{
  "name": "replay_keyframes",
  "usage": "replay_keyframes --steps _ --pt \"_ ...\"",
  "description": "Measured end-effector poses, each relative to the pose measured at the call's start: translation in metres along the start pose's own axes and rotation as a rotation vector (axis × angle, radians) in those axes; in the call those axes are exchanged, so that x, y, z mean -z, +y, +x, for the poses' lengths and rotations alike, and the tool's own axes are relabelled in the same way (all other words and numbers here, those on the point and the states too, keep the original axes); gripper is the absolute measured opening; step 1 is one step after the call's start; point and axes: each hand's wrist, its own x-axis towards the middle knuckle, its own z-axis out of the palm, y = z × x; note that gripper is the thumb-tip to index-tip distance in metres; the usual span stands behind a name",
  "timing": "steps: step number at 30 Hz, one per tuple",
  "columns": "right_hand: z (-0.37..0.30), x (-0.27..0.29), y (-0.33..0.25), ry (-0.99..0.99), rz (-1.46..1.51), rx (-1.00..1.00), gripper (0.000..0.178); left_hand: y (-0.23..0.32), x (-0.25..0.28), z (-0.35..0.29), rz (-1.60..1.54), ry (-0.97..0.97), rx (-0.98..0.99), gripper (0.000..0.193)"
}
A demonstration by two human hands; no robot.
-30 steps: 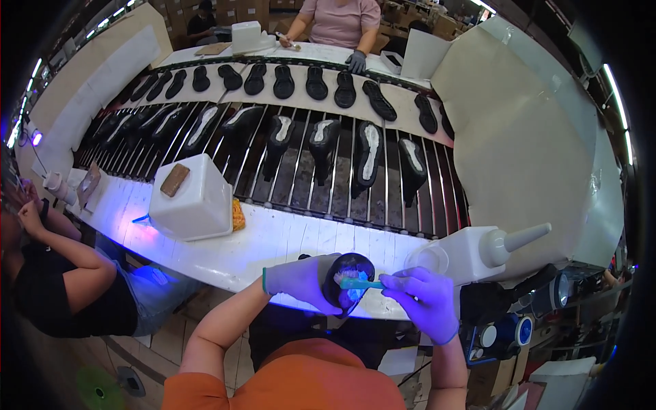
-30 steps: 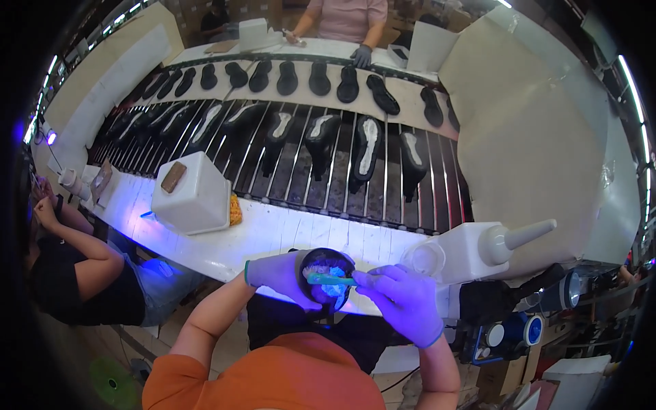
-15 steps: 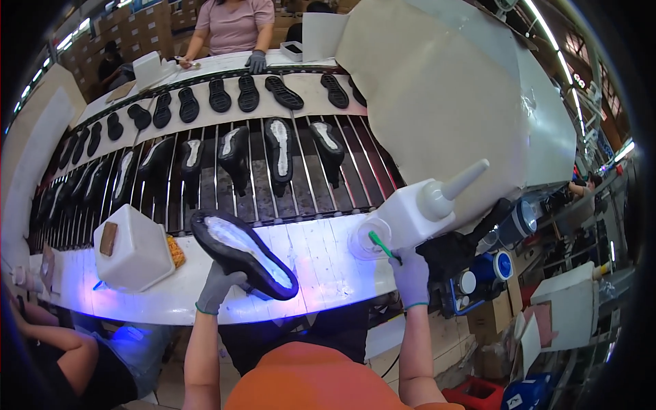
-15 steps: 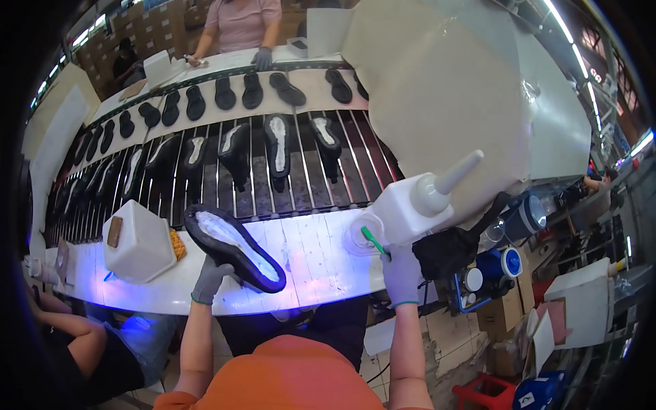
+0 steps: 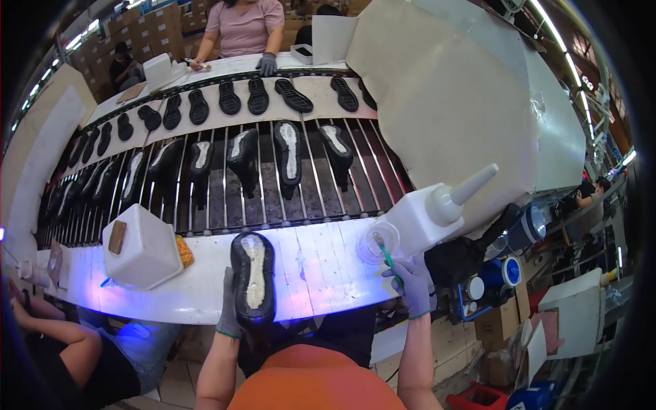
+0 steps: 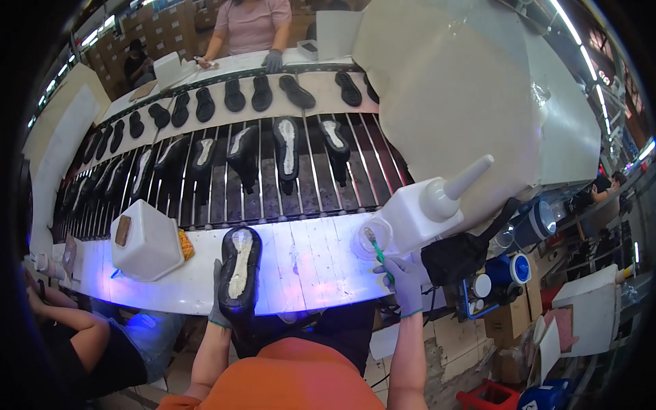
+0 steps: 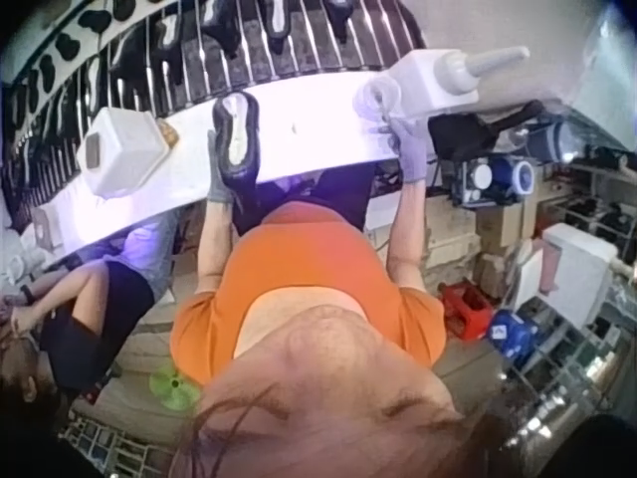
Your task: Applying sealant or glue to the soles of sneakers using a brush on an assembly line.
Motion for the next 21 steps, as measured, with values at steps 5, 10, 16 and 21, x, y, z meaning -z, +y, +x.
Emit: replay_keyframes --steps 5,10,16,21 --pt "-0.007 -0.017 -0.035 -0.276 0.381 0.016 0.026 -0.007 -0.043 -0.014 0.469 -0.001 -0.042 0.071" --pt "-0.038 -0.040 -0.115 -0.432 0.015 0.266 0.020 -0.010 -0.089 -0.026 0.603 -0.149 -0.067 0.072" --pt "-0.052 -0.047 -0.126 -0.631 -0.096 0.539 0.025 -0.008 -0.100 -0.025 0.761 -0.247 -0.113 0.088" --pt "-0.054 -0.053 -0.133 -0.534 -0.107 0.463 0.024 -0.009 -0.112 -0.029 0.842 -0.296 -0.155 0.083"
